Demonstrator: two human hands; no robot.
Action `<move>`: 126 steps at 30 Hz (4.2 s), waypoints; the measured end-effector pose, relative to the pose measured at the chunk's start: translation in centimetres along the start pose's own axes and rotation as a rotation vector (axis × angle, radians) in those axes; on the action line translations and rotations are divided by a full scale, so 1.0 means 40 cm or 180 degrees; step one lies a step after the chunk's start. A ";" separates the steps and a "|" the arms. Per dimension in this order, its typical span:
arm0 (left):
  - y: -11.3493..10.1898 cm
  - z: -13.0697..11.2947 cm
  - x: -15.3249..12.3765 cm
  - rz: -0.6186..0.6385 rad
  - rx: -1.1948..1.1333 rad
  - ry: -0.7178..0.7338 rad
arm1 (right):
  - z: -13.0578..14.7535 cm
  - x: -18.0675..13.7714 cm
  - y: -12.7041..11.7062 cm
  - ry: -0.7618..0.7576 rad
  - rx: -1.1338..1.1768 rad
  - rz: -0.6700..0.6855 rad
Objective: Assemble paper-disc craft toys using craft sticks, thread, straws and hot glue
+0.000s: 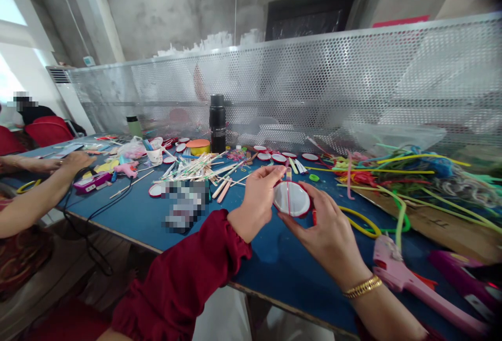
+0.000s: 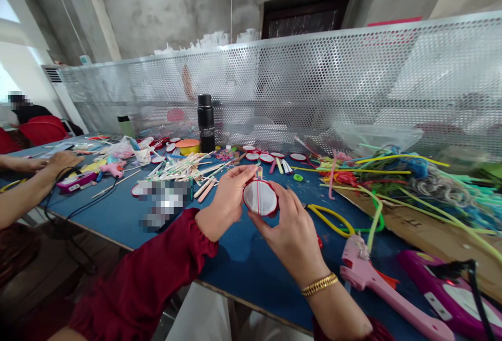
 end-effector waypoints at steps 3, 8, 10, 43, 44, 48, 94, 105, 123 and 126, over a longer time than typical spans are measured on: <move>0.000 0.002 0.000 0.0019 0.0007 -0.0009 | -0.001 -0.002 0.001 0.0005 0.0064 -0.0011; 0.006 -0.001 -0.005 0.0044 -0.0033 -0.0032 | -0.011 -0.011 0.008 0.0115 0.0277 -0.0062; 0.006 -0.002 -0.005 0.0048 -0.0044 -0.0021 | -0.018 -0.016 0.011 0.0256 0.0392 -0.0052; 0.005 -0.004 -0.008 0.0041 -0.0092 0.0011 | -0.029 -0.023 0.018 0.0395 0.0568 0.0023; 0.005 -0.004 -0.008 0.0039 -0.0088 0.0019 | -0.029 -0.024 0.018 0.0398 0.0563 0.0029; 0.004 -0.003 -0.007 0.0037 -0.0095 0.0034 | -0.028 -0.025 0.017 0.0396 0.0552 0.0013; 0.014 -0.016 -0.028 -0.0084 0.0020 0.0298 | -0.024 -0.019 0.007 0.0601 0.0637 -0.0029; 0.014 -0.018 -0.028 -0.0090 -0.0047 0.0294 | -0.025 -0.022 0.009 0.0599 0.0628 -0.0048; 0.013 -0.016 -0.026 -0.0138 -0.0055 0.0295 | -0.026 -0.023 0.009 0.0636 0.0666 -0.0040; 0.014 -0.016 -0.027 -0.0130 -0.0085 0.0293 | -0.026 -0.022 0.009 0.0612 0.0667 -0.0067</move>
Point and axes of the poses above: each hand's wrist, its own x-axis towards the middle knuckle, its own y-axis out of the palm, z = x × y, the point moved 4 cm from there along x, towards the middle knuckle, and after that the axes turned 12 degrees about -y, right-handed, at the moved point
